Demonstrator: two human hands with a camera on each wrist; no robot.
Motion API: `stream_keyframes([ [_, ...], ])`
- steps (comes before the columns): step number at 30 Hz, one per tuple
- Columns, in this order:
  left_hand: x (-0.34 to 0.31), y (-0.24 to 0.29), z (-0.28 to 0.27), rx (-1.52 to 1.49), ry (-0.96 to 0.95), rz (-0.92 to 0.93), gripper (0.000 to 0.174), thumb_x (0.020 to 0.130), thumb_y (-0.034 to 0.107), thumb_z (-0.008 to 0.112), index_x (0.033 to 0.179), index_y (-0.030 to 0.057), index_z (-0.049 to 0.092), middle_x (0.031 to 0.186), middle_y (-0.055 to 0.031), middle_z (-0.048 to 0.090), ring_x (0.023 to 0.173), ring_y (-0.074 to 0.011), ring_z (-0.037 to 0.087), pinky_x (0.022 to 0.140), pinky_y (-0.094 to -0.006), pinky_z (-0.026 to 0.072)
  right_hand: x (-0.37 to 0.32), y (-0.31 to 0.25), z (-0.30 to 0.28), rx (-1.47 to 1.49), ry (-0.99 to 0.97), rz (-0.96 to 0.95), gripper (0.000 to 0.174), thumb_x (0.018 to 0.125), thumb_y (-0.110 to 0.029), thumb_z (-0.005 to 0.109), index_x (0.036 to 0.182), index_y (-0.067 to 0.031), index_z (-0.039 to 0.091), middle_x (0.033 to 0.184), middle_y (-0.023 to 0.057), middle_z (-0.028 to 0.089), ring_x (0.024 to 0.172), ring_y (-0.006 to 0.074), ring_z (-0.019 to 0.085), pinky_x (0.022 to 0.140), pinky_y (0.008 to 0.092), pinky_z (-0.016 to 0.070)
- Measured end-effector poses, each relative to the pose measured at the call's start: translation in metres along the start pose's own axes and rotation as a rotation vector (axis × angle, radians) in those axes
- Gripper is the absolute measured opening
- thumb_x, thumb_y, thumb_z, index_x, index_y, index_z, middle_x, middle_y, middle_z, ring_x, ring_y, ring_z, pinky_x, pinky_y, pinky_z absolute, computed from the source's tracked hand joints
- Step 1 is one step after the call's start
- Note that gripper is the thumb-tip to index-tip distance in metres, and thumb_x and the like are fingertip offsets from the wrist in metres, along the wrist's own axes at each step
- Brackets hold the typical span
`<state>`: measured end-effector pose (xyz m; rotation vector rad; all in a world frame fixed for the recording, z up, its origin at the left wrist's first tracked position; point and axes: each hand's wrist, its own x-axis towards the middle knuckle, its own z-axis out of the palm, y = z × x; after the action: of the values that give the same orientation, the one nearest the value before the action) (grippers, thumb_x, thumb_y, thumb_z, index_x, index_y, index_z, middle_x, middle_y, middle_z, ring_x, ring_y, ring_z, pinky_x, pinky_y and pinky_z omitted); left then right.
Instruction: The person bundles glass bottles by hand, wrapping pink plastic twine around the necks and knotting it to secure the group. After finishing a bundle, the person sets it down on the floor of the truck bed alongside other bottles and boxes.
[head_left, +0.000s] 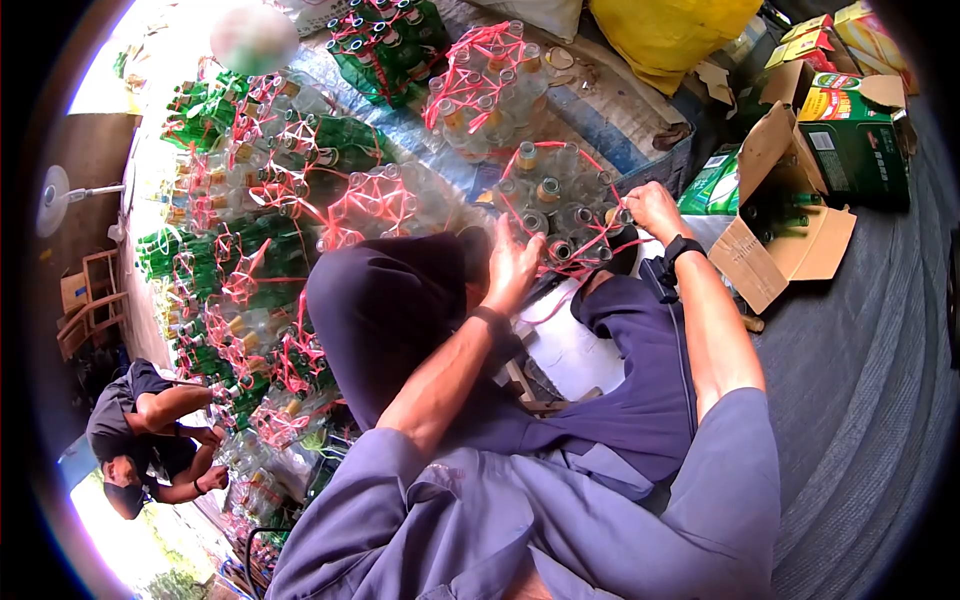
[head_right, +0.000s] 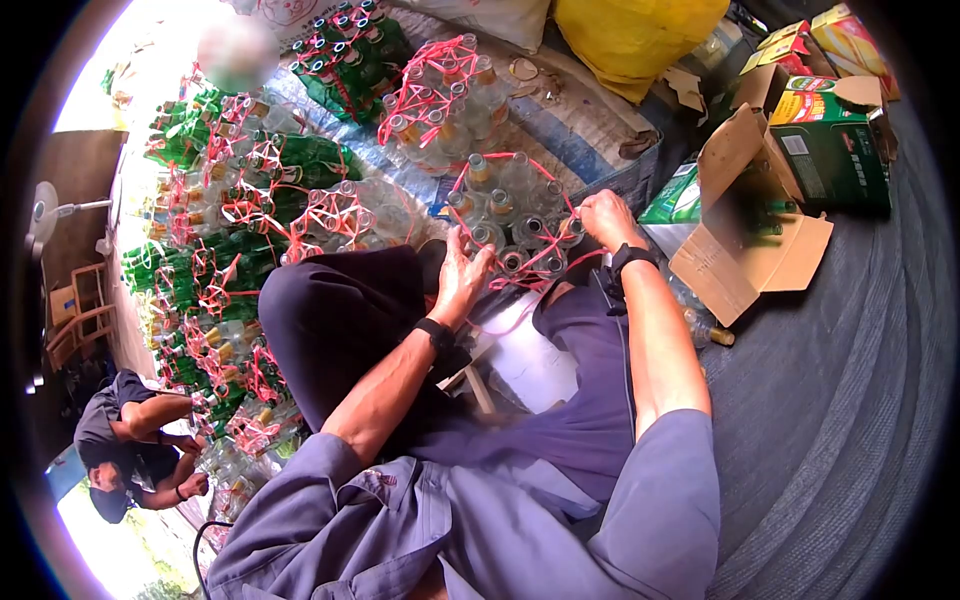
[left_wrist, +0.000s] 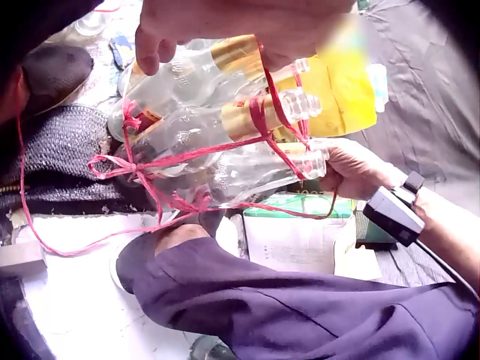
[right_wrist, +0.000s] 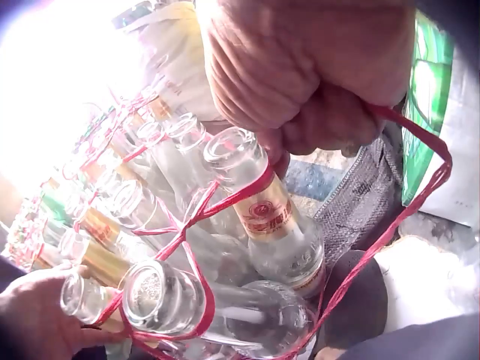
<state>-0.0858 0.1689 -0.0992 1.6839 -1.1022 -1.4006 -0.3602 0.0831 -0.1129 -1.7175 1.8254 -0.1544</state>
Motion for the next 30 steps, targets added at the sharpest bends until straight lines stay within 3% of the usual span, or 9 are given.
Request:
stream_keyframes([
  [2,0.005,-0.009,0.003,-0.113,-0.006,0.036,0.072,0.083,0.024,0.068,0.138,-0.0066,0.035,0.121,-0.0266,0.060,0.108,-0.0405,0.061,0.092,-0.0440,0.0484,-0.001,0.002,0.000,0.047,-0.015,0.035,0.023,0.083,-0.024,0.062,0.087,-0.0054,0.075,0.087,0.0240,0.067,0.086,0.0413,0.066,0.081,0.0448,0.0517],
  [5,0.012,-0.020,0.006,0.110,0.041,-0.004,0.081,0.084,0.027,0.067,0.148,-0.0031,0.026,0.137,-0.0269,0.052,0.117,-0.0335,0.059,0.096,-0.0395,0.0477,-0.003,0.001,0.000,0.090,-0.016,0.047,0.023,0.081,-0.024,0.062,0.088,-0.0063,0.075,0.090,0.0259,0.066,0.089,0.0432,0.065,0.082,0.0455,0.0514],
  [7,0.015,-0.025,0.010,0.183,0.177,0.120,0.086,0.079,0.027,0.070,0.148,-0.0030,0.027,0.135,-0.0261,0.053,0.119,-0.0356,0.057,0.100,-0.0392,0.0453,0.000,0.003,0.002,0.088,-0.014,0.041,0.024,0.081,-0.026,0.063,0.087,-0.0057,0.075,0.090,0.0260,0.066,0.090,0.0444,0.065,0.081,0.0465,0.0511],
  [12,0.010,0.009,-0.001,0.369,0.301,0.151,0.082,0.072,0.020,0.072,0.143,0.0000,0.036,0.135,-0.0248,0.049,0.125,-0.0410,0.048,0.107,-0.0450,0.0381,-0.001,-0.003,0.000,0.047,-0.023,0.073,0.024,0.082,-0.029,0.066,0.089,-0.0085,0.076,0.091,0.0245,0.068,0.091,0.0440,0.065,0.082,0.0469,0.0511],
  [14,0.010,0.019,-0.004,0.505,0.412,0.430,0.078,0.071,0.016,0.070,0.141,0.0032,0.038,0.135,-0.0225,0.048,0.124,-0.0415,0.047,0.109,-0.0468,0.0355,-0.005,-0.007,-0.002,0.055,0.017,0.102,0.025,0.083,-0.031,0.067,0.088,-0.0093,0.076,0.090,0.0239,0.068,0.091,0.0431,0.065,0.083,0.0473,0.0513],
  [16,0.005,0.049,-0.002,0.503,0.443,0.516,0.068,0.070,0.012,0.068,0.134,0.0038,0.047,0.128,-0.0200,0.054,0.121,-0.0395,0.049,0.108,-0.0462,0.0363,-0.006,-0.007,-0.005,0.022,0.022,0.079,0.025,0.083,-0.033,0.067,0.087,-0.0098,0.076,0.090,0.0232,0.069,0.091,0.0422,0.066,0.083,0.0473,0.0516],
  [19,0.004,0.070,0.007,0.461,0.118,0.723,0.034,0.070,0.008,0.066,0.104,0.0056,0.064,0.105,-0.0139,0.064,0.110,-0.0351,0.055,0.098,-0.0452,0.0428,-0.008,-0.017,-0.013,-0.051,0.011,0.069,0.026,0.083,-0.035,0.068,0.085,-0.0107,0.076,0.090,0.0219,0.069,0.090,0.0407,0.066,0.082,0.0470,0.0523],
  [22,0.012,0.070,0.030,0.467,-0.134,0.766,0.025,0.072,0.010,0.068,0.097,0.0064,0.067,0.102,-0.0109,0.067,0.108,-0.0338,0.057,0.094,-0.0443,0.0457,-0.004,-0.017,-0.018,-0.095,-0.007,0.048,0.027,0.082,-0.037,0.068,0.083,-0.0110,0.076,0.092,0.0206,0.070,0.091,0.0390,0.067,0.083,0.0469,0.0528],
  [30,0.042,0.057,0.061,0.642,-0.286,0.714,0.013,0.076,0.013,0.061,0.085,0.0076,0.068,0.113,-0.0081,0.068,0.112,-0.0329,0.056,0.092,-0.0479,0.0426,0.012,-0.014,-0.016,-0.218,-0.027,-0.085,0.031,0.081,-0.037,0.069,0.082,-0.0068,0.075,0.085,0.0214,0.070,0.084,0.0395,0.068,0.076,0.0477,0.0546],
])
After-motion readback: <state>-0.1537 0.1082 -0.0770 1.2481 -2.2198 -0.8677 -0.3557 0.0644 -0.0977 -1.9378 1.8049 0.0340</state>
